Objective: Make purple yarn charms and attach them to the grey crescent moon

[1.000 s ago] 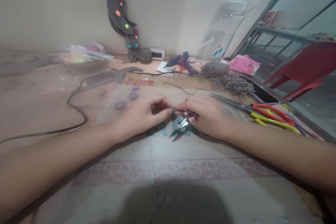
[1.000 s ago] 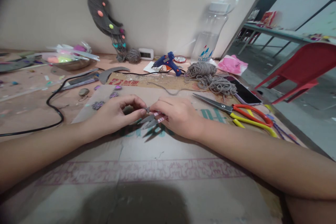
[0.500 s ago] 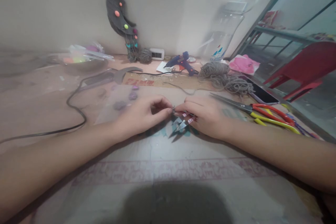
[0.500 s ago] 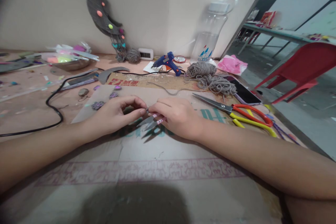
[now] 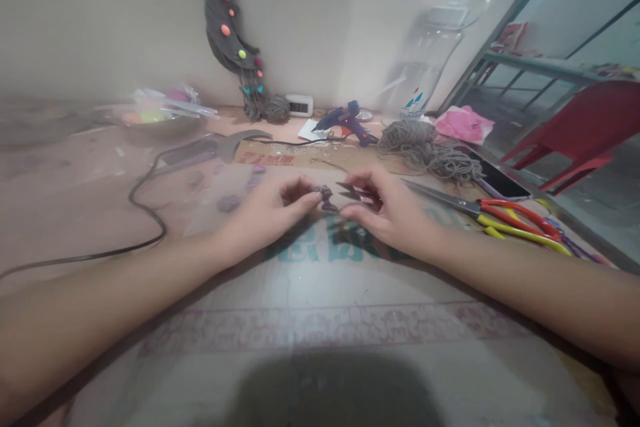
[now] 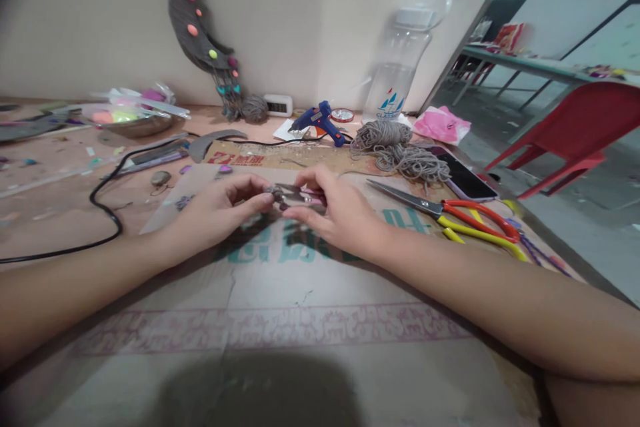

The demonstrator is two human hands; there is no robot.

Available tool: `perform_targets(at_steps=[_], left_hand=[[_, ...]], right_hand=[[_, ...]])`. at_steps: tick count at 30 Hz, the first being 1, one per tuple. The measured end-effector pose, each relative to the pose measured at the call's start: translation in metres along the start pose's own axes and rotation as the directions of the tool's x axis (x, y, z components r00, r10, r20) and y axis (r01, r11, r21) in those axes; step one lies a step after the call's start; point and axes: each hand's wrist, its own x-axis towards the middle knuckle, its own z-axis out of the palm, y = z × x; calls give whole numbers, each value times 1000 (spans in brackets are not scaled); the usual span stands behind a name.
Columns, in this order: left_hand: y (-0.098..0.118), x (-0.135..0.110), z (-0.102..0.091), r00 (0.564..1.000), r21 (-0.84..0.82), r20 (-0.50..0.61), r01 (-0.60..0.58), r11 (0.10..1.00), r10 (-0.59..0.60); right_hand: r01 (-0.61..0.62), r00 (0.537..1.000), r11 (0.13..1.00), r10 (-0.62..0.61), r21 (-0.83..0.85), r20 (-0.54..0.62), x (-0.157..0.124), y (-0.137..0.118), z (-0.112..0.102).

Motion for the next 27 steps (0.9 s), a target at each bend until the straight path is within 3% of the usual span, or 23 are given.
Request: perform_targets(at_steps=[4, 8, 13, 21, 27], left_hand=[[0, 0, 0, 1000, -96, -10, -11, 995, 10], [-1, -1, 1, 999, -159, -20, -39, 987, 37], [3, -4, 0, 1000, -205, 6, -16, 979, 17], [5, -4, -2, 986, 8, -8, -167, 986, 167], [2, -4, -3, 974, 112, -2, -224, 968, 225]], right_hand=[[-9, 999, 999, 6, -51, -54, 5, 11, 2], [-8, 999, 990, 12, -139, 29, 6, 21, 6], [47, 999, 997, -48, -63, -10, 6, 12, 1], [110, 983, 991, -119, 73, 140, 4, -3, 0], [150, 970, 988, -151, 21, 189, 4, 0, 5]])
